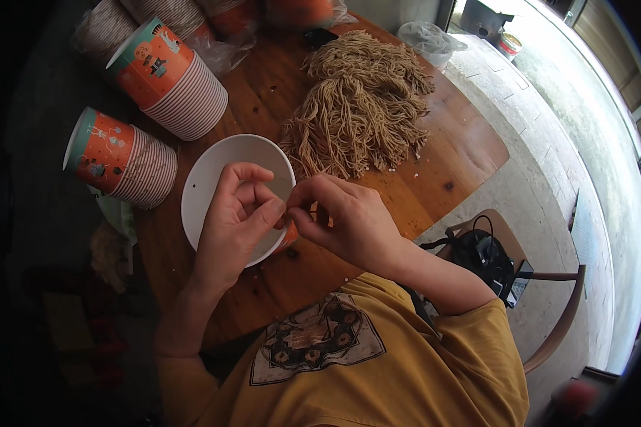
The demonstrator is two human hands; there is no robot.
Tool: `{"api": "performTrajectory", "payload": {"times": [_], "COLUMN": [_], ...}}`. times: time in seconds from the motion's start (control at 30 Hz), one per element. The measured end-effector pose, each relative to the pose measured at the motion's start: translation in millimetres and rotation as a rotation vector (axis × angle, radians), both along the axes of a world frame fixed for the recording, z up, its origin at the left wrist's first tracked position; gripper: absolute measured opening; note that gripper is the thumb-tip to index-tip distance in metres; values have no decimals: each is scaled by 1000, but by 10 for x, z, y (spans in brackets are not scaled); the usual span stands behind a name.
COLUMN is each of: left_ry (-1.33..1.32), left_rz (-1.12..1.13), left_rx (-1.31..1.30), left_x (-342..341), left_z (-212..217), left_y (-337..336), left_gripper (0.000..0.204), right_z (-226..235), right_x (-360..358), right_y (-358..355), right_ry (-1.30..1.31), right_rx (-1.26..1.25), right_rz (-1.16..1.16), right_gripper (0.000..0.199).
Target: Threading string handles through pre-punched holes in paper buckets for packaging.
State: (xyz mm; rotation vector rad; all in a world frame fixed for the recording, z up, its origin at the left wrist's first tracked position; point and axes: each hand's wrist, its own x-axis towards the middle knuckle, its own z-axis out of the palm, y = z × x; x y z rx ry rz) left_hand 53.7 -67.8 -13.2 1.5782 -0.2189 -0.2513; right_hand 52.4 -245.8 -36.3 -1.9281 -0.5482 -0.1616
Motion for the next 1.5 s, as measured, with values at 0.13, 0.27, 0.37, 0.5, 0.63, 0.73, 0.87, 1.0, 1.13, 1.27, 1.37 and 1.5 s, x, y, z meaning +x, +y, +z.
{"api": "performTrajectory", "payload": {"times": [0.13,0.27,0.37,0.5,0.63,0.73,0.87,1.0,1.13,1.27,1.37,1.5], "left_ry": [-32,34,74,127,141,68,-92,-49,-85,-282,-366,-28], "left_rz": [-30,-17,-13,-1,-23,-61,-66,-53,-31,-26,-9,-31], "left_rx": [46,-23,-54,-93,-102,-10,199,308,321,483,533,239], "left_x": [-4,25,29,29,25,-15,-54,-54,-63,-64,-59,-42], "left_z": [-2,-11,-17,-12,17,-8,-38,62,37,20,9,15], "left_y": [6,12,29,36,37,42,7,-27,-15,-5,6,31], "left_gripper": [30,29,29,29,29,29,22,15,12,9,6,6], "right_z": [-28,-118,-97,-140,-210,-175,-181,-183,-191,-181,-202,-220], "right_x": [41,109,100,51,35,42,42,53,76,78,83,88], "right_y": [6,-15,-35,-42,-51,-41,-26,-35,-54,-44,-49,-66], "right_ry": [55,566,737,668,453,536,597,651,683,680,690,696], "right_rx": [29,476,574,564,356,420,473,540,600,615,628,623], "right_rz": [30,207,236,229,161,168,182,222,245,212,223,241], "right_gripper": [8,8,10,13,15,16,16,17,17,13,12,14]}}
